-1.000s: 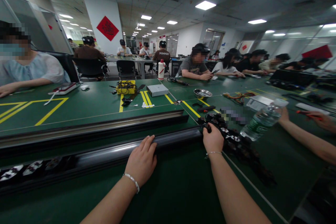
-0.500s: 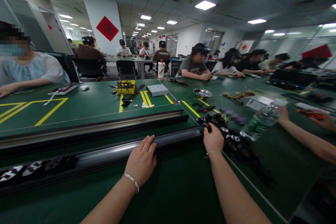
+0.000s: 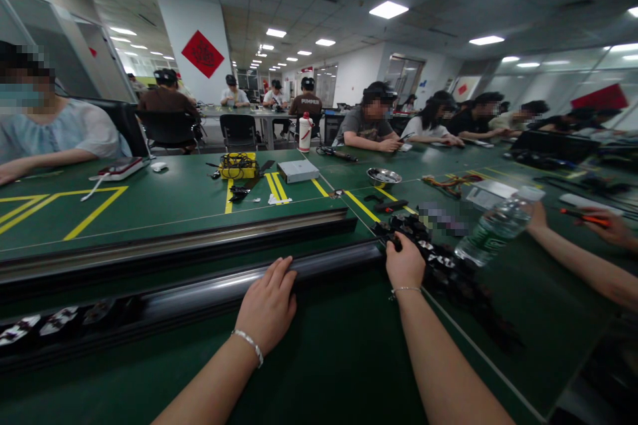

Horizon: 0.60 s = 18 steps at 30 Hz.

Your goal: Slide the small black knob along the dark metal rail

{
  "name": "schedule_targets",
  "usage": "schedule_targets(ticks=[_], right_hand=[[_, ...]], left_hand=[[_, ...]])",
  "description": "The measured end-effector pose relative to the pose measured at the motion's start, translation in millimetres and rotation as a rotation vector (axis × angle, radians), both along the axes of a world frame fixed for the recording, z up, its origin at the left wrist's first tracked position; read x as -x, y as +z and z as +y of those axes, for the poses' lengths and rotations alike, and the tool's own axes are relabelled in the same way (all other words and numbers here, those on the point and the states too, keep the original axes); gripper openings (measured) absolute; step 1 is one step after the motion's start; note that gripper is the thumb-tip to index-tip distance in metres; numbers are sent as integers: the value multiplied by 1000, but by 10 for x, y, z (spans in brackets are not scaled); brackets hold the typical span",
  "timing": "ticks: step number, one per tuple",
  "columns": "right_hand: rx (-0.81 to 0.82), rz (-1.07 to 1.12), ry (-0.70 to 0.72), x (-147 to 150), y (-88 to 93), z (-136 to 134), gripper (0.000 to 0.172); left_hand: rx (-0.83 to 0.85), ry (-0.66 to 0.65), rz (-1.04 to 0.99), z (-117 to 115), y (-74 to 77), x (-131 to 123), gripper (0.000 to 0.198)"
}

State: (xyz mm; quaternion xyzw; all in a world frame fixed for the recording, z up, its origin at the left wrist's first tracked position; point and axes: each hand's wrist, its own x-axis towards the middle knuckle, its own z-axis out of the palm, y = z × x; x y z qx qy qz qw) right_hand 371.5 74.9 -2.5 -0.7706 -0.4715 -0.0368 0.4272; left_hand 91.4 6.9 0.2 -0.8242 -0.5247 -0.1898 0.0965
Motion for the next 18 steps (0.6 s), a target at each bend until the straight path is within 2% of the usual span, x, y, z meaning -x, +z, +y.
schedule_targets(ticks=[10,18], right_hand=[[-28,-3,-18,-49,-56,34,39],[-166,17,-3,-86,-86,49,39]], left_hand=[[-7,0,9,3,-7,7,36],[-18,-5,0,4,-9,7,35]])
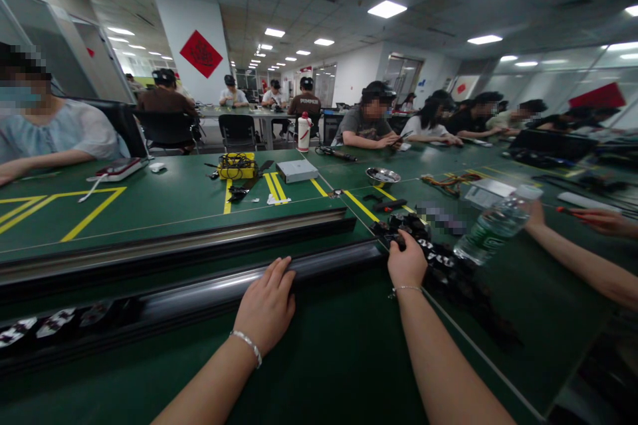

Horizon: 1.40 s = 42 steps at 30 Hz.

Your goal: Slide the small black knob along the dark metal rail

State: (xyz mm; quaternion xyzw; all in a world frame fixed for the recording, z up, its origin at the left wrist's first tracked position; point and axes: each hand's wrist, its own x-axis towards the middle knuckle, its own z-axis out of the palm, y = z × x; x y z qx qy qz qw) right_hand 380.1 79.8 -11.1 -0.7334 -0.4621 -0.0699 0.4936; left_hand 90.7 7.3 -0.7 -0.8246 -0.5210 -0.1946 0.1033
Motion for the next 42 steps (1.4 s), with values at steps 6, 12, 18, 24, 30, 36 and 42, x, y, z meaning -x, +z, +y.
schedule_targets(ticks=[6,12,18,24,30,36,42], right_hand=[[-66,-3,-35,-67,-42,33,33],[-34,-6,-42,-65,-56,61,35],[62,-34,32,-17,-95,101,41],[170,-170,104,18,-131,102,42],[247,-308,81,152,-110,28,44],[166,-314,66,311,-32,-100,49],[-68,-462,105,516,235,-283,52]], left_hand=[[8,6,2,-3,7,-1,36],[6,8,4,-6,8,2,35],[3,9,23,-2,2,1,36],[4,13,28,-5,-8,2,37],[19,21,9,-19,-12,-4,42],[29,27,-24,-118,7,53,44],[-37,130,22,-343,55,586,50]])
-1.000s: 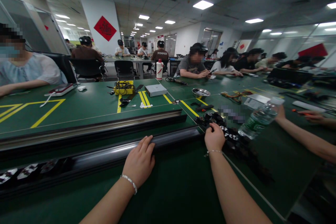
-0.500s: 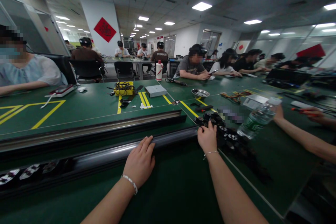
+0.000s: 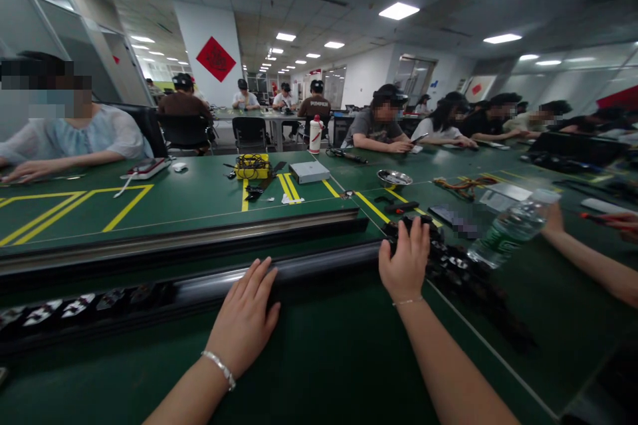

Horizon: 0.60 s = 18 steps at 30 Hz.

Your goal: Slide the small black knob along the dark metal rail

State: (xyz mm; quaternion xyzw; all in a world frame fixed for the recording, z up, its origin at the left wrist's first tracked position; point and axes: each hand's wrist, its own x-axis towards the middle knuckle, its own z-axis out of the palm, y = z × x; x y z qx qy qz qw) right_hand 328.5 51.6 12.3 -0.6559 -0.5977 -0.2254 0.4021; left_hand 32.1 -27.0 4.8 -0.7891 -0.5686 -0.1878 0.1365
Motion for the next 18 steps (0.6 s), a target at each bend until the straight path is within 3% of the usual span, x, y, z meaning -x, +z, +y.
schedule_targets(ticks=[4,8,13,18], right_hand=[[-23,-98,166,400,56,-151,55],[85,-215,476,1088,62,-334,53],[252,-206,743,2069,83,-561,49],[364,-200,762,2561,-65,-622,49]], left_hand=[[-103,171,18,-175,-11,577,53],[-151,402,-8,-329,-74,946,57],[-81,452,-16,-420,-158,1082,58],[5,475,13,-440,-146,1061,55]])
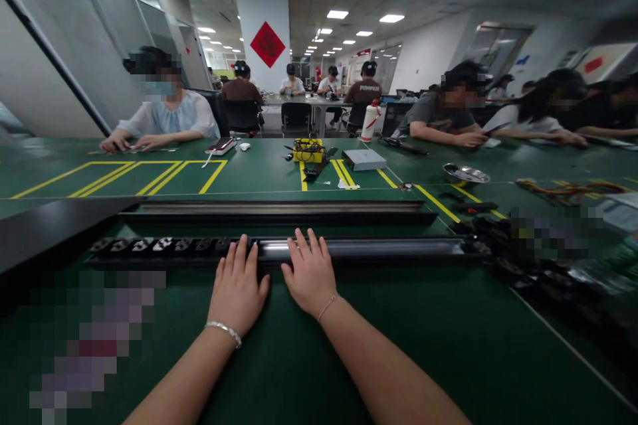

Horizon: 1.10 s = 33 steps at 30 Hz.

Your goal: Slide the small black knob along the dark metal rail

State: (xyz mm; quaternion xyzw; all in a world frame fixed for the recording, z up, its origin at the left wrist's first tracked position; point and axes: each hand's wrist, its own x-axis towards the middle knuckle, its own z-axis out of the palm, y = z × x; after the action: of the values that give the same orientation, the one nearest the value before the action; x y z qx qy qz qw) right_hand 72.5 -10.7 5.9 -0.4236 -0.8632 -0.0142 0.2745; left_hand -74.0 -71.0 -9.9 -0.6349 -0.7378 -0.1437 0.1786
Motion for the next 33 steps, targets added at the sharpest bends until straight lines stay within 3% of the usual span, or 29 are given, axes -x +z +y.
schedule_targets(ticks=[5,33], right_hand=[[-21,-54,31,-30,-106,27,46],[-67,-84,32,-72,-118,62,41]], left_hand=[[2,36,-25,15,8,-70,58],[-55,35,-81,72,55,-118,56]])
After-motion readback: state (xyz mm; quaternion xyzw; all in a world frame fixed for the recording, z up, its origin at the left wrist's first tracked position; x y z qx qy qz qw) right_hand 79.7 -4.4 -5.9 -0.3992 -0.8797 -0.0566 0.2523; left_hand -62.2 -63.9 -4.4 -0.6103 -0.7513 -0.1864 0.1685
